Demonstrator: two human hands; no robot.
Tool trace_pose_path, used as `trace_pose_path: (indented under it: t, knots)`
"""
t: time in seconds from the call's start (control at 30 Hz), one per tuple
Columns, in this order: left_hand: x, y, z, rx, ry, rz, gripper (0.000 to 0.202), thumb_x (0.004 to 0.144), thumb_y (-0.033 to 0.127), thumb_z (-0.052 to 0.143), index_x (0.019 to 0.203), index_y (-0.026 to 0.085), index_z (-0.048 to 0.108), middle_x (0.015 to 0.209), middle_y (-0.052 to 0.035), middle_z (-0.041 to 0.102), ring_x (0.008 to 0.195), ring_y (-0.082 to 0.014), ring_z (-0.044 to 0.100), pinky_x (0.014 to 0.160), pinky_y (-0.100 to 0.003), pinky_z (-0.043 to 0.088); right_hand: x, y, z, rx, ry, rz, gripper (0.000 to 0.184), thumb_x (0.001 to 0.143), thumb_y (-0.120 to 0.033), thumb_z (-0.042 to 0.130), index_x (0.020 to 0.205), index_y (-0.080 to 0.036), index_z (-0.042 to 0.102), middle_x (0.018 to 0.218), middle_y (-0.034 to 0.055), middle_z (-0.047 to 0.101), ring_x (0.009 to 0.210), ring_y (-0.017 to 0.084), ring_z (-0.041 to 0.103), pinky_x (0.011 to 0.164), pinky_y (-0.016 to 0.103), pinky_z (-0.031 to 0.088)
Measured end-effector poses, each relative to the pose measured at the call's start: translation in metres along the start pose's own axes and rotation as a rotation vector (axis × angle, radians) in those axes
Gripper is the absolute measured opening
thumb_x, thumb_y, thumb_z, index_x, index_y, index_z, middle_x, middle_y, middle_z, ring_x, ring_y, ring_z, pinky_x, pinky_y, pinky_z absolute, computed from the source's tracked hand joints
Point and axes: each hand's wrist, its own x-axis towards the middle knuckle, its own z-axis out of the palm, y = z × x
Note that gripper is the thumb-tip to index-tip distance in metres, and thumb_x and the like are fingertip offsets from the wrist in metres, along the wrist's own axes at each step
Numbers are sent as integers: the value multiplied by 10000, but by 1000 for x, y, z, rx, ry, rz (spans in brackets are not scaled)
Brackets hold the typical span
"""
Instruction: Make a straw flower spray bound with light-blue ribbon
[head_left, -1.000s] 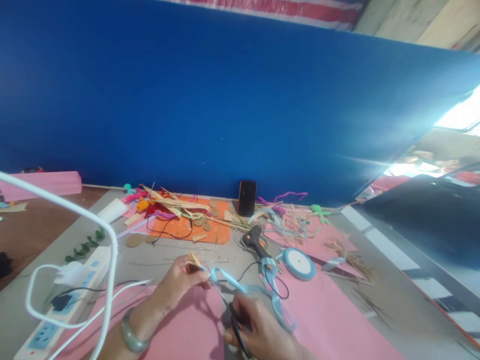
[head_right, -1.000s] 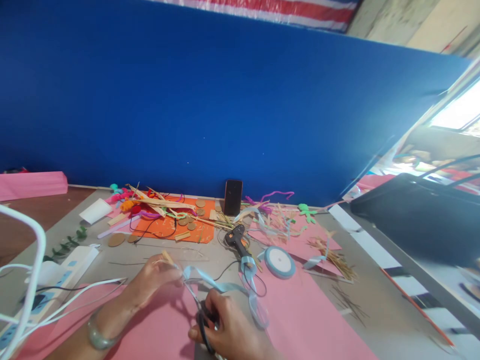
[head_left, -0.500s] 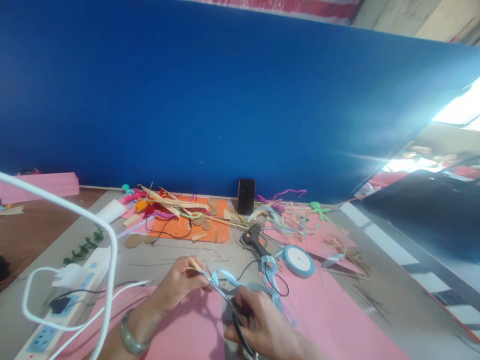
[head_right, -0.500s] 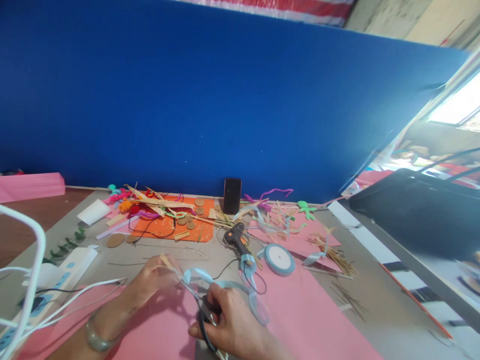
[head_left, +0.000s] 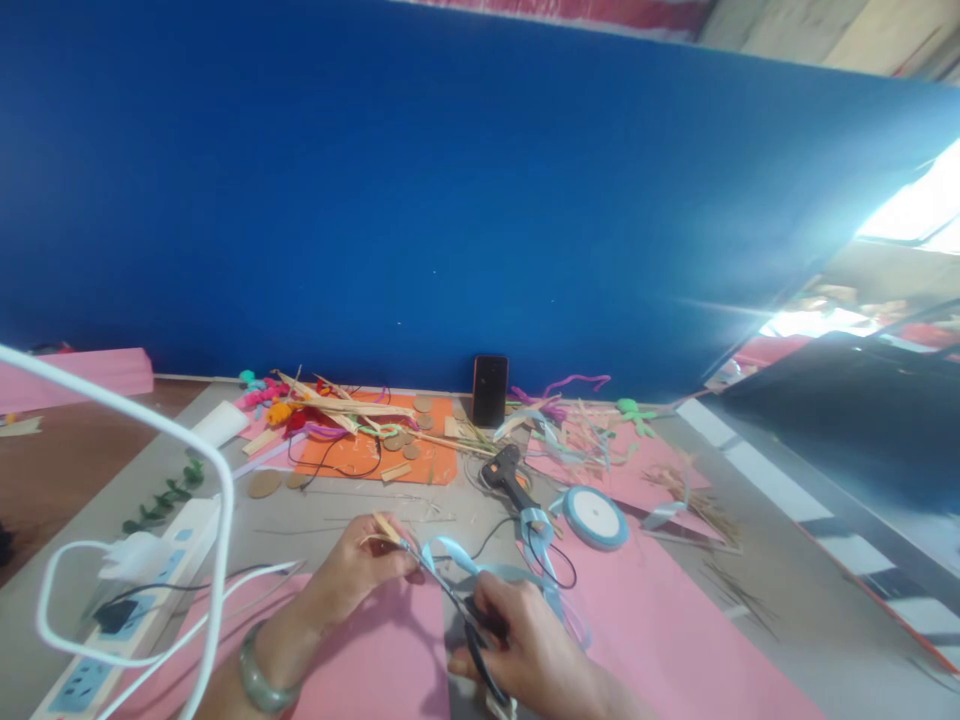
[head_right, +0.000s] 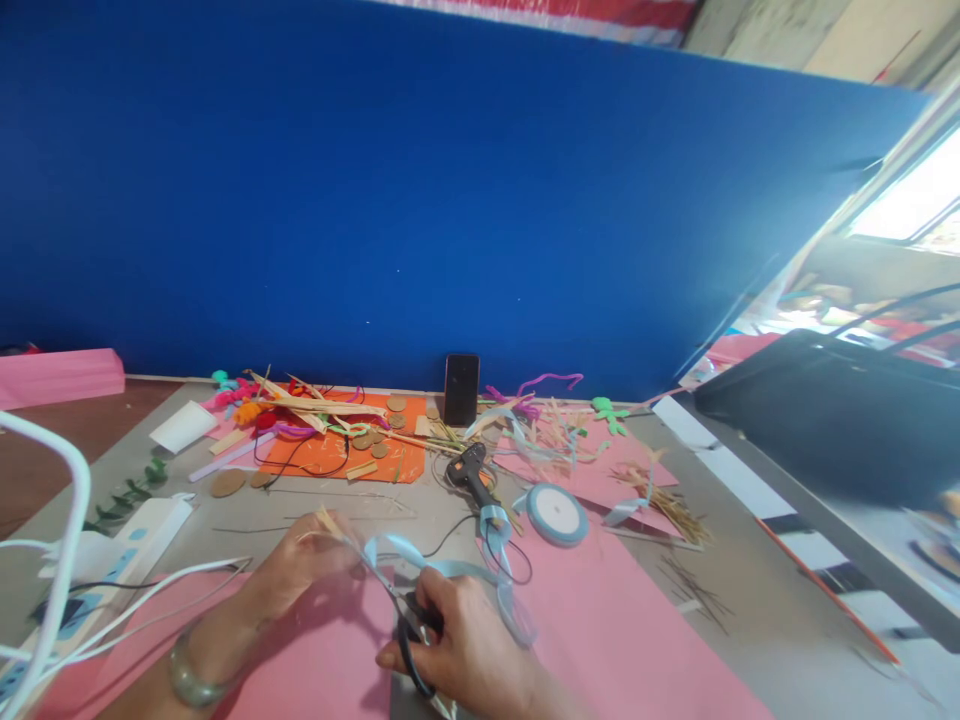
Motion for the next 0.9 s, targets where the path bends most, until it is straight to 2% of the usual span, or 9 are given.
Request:
trace_pose_path:
  t: [0.23, 0.4, 0.57, 0.73, 0.9]
  knots:
    - [0, -8, -3, -61, 7, 15, 121, 698, 221, 788, 708, 144, 695, 652, -33, 720, 630, -174, 674, 631, -267, 518, 0, 11, 5, -27, 45, -49, 508, 679, -566, 756, 638, -219, 387, 531, -88, 337, 494, 86, 245, 467, 247, 159]
    - [2, -15, -6, -67, -2, 26, 81, 727, 183, 765, 712, 151, 692, 684, -27, 728, 676, -168, 679, 673, -261, 520, 3, 15, 6, -50, 49, -10, 528, 675, -602, 746, 633, -220, 384, 556, -79, 361, 508, 93, 254, 478, 250, 167]
    - [2, -19, -7, -104, 30, 32, 107, 710, 198, 785, 725, 163, 685, 655, -16, 726, 642, -179, 686, 645, -273, 531, 2, 9, 2, -56, 10, 14, 473, 701, -583, 734, 663, -220, 434, 598, -57, 451, 533, 107, 340, 492, 239, 214]
    - [0, -12, -2, -68, 50, -16, 124, 678, 198, 806, 692, 148, 694, 612, -16, 709, 593, -174, 679, 555, -236, 506, -1, -1, -5, -89, -10, -3, 445, 646, -547, 787, 745, -223, 499, 721, -26, 559, 657, 148, 475, 562, 234, 301]
    - [-3, -9, -1, -58, 22, -3, 136, 677, 202, 816, 677, 141, 694, 612, -20, 705, 604, -170, 681, 595, -243, 522, -1, -11, -12, -102, -38, -6, 417, 649, -503, 788, 758, -224, 499, 749, -21, 574, 696, 162, 494, 598, 246, 325]
